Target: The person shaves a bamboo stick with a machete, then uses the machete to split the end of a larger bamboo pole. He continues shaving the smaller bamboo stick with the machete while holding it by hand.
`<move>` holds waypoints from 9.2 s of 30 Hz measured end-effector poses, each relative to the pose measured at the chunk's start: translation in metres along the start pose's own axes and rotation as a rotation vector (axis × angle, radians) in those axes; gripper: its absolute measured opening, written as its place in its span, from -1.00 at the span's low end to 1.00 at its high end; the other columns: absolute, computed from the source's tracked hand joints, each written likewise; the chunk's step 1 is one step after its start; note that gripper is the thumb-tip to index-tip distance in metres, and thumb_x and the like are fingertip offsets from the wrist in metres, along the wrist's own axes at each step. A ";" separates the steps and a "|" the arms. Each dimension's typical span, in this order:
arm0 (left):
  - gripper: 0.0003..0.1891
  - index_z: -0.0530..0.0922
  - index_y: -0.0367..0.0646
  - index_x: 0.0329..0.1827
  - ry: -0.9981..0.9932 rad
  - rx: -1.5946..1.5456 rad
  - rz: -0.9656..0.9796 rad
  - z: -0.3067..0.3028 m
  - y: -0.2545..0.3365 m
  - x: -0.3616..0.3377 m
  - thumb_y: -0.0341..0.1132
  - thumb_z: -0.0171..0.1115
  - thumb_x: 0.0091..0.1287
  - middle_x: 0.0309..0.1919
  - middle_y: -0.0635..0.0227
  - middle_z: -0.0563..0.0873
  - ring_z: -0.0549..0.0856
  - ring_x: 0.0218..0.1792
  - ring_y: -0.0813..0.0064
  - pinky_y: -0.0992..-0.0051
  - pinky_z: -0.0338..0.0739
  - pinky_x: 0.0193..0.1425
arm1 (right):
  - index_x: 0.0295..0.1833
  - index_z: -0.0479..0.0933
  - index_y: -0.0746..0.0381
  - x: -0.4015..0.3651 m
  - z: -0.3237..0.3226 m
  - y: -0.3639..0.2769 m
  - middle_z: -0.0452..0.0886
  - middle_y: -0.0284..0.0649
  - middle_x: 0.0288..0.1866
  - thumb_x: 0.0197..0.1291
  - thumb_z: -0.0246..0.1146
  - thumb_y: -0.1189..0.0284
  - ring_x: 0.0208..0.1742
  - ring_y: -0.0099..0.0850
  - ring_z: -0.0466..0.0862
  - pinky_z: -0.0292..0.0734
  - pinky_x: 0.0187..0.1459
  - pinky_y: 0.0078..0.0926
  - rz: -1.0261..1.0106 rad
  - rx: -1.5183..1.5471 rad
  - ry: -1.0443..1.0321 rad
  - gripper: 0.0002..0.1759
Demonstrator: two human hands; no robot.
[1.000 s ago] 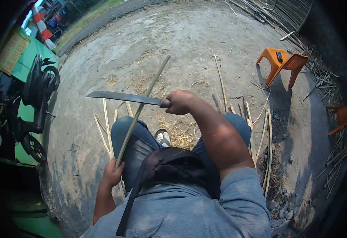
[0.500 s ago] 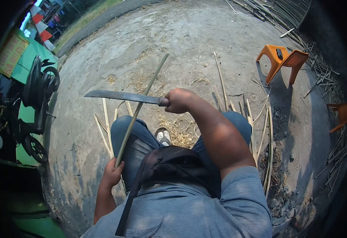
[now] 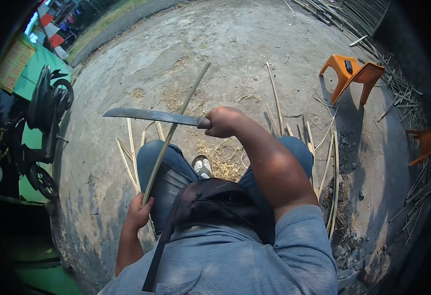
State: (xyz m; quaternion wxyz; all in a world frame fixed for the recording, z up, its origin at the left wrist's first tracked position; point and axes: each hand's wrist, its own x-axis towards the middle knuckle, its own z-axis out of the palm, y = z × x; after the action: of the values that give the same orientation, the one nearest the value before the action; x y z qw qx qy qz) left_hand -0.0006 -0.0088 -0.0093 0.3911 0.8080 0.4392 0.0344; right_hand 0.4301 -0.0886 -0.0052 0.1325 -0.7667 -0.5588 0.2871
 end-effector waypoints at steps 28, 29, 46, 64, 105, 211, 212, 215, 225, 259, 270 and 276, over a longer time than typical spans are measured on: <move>-0.70 0.60 -0.29 -0.16 0.009 0.010 -0.007 0.001 0.005 -0.002 -0.17 0.33 0.53 -0.49 0.17 0.67 0.66 -0.43 0.36 0.30 0.52 -0.29 | 0.01 0.76 0.11 0.000 -0.013 0.013 0.82 -0.08 -0.12 0.22 0.49 0.16 -0.04 -0.10 0.80 0.68 0.03 -0.15 0.021 0.046 0.058 -0.66; -0.70 0.60 -0.29 -0.16 0.006 0.021 -0.014 0.000 0.008 -0.002 -0.17 0.33 0.53 -0.49 0.17 0.67 0.66 -0.43 0.36 0.30 0.52 -0.29 | 0.04 0.76 0.12 0.003 -0.014 0.019 0.82 -0.06 -0.08 0.21 0.48 0.16 0.00 -0.10 0.80 0.68 0.07 -0.15 0.056 0.082 0.061 -0.64; -0.68 0.59 -0.30 -0.17 0.019 0.061 0.004 0.000 0.006 -0.002 -0.15 0.33 0.53 -0.47 0.13 0.68 0.69 -0.42 0.27 0.27 0.53 -0.28 | 0.00 0.77 0.07 0.001 -0.004 0.005 0.82 -0.11 -0.15 0.22 0.48 0.17 -0.05 -0.10 0.81 0.68 0.01 -0.11 -0.054 0.004 0.073 -0.69; -0.66 0.58 -0.29 -0.18 0.003 0.036 0.029 -0.001 0.003 0.000 -0.13 0.33 0.53 -0.49 0.15 0.67 0.66 -0.43 0.33 0.28 0.51 -0.30 | 0.01 0.77 0.08 -0.003 0.002 -0.006 0.81 -0.08 -0.16 0.19 0.46 0.20 -0.04 -0.05 0.80 0.68 0.04 -0.12 -0.134 -0.049 0.052 -0.69; -0.67 0.58 -0.28 -0.17 0.018 0.001 0.054 0.000 0.003 -0.001 -0.12 0.32 0.55 -0.55 0.25 0.62 0.61 -0.49 0.45 0.33 0.47 -0.38 | 0.08 0.75 0.08 0.001 -0.008 0.009 0.82 -0.09 -0.03 0.22 0.47 0.18 0.05 -0.08 0.79 0.67 0.12 -0.16 0.029 0.100 0.040 -0.63; -0.69 0.59 -0.30 -0.18 0.034 0.053 0.016 0.000 0.012 -0.002 -0.17 0.34 0.52 -0.50 0.12 0.67 0.68 -0.45 0.27 0.27 0.52 -0.31 | -0.01 0.77 0.00 0.002 -0.008 -0.004 0.83 -0.14 -0.07 0.23 0.34 0.24 0.03 -0.13 0.81 0.71 0.09 -0.14 0.143 -0.035 0.157 -0.75; -0.69 0.60 -0.30 -0.18 0.036 0.056 0.027 0.000 0.012 -0.002 -0.17 0.34 0.52 -0.50 0.12 0.67 0.68 -0.45 0.27 0.27 0.52 -0.30 | 0.00 0.77 0.01 0.002 -0.010 0.001 0.83 -0.13 -0.07 0.24 0.34 0.24 0.03 -0.12 0.81 0.71 0.10 -0.15 0.189 0.006 0.181 -0.74; -0.68 0.59 -0.30 -0.18 0.017 0.059 -0.006 -0.001 0.013 -0.002 -0.16 0.34 0.52 -0.51 0.13 0.67 0.67 -0.45 0.28 0.26 0.52 -0.31 | 0.04 0.75 0.03 0.005 -0.009 0.009 0.82 -0.10 -0.03 0.24 0.34 0.24 0.06 -0.11 0.81 0.70 0.10 -0.14 0.139 0.020 0.144 -0.71; -0.67 0.60 -0.30 -0.18 0.026 0.044 0.004 0.001 0.007 0.000 -0.14 0.33 0.53 -0.52 0.15 0.67 0.67 -0.47 0.31 0.28 0.50 -0.33 | 0.00 0.78 0.00 -0.008 0.007 -0.031 0.82 -0.17 -0.09 0.14 0.41 0.31 0.05 -0.13 0.81 0.71 0.08 -0.12 -0.107 -0.176 0.045 -0.71; -0.68 0.59 -0.28 -0.19 0.038 0.048 0.009 0.000 0.007 -0.002 -0.15 0.35 0.51 -0.51 0.11 0.66 0.68 -0.46 0.28 0.26 0.51 -0.32 | 0.00 0.74 0.10 0.003 -0.010 0.020 0.82 -0.07 -0.13 0.25 0.48 0.15 -0.05 -0.06 0.80 0.67 0.01 -0.12 0.042 0.021 0.187 -0.67; -0.71 0.58 -0.29 -0.18 0.028 0.029 0.013 0.000 0.010 -0.001 -0.18 0.32 0.54 -0.53 0.19 0.64 0.62 -0.48 0.39 0.30 0.49 -0.34 | 0.05 0.76 0.02 -0.004 -0.008 -0.006 0.82 -0.11 -0.05 0.22 0.44 0.17 0.05 -0.10 0.80 0.70 0.10 -0.13 0.025 -0.023 0.056 -0.68; -0.70 0.58 -0.29 -0.18 0.030 0.022 0.032 0.002 0.007 -0.001 -0.18 0.32 0.54 -0.54 0.21 0.63 0.62 -0.48 0.41 0.31 0.49 -0.34 | 0.02 0.76 0.02 0.001 0.001 -0.004 0.82 -0.13 -0.11 0.22 0.46 0.15 -0.01 -0.11 0.81 0.70 0.06 -0.13 -0.024 -0.055 0.072 -0.69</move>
State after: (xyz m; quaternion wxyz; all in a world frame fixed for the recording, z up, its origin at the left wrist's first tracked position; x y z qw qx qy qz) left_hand 0.0044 -0.0124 -0.0054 0.3752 0.8185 0.4324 0.0478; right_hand 0.4263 -0.0863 -0.0039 0.1348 -0.7731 -0.5705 0.2423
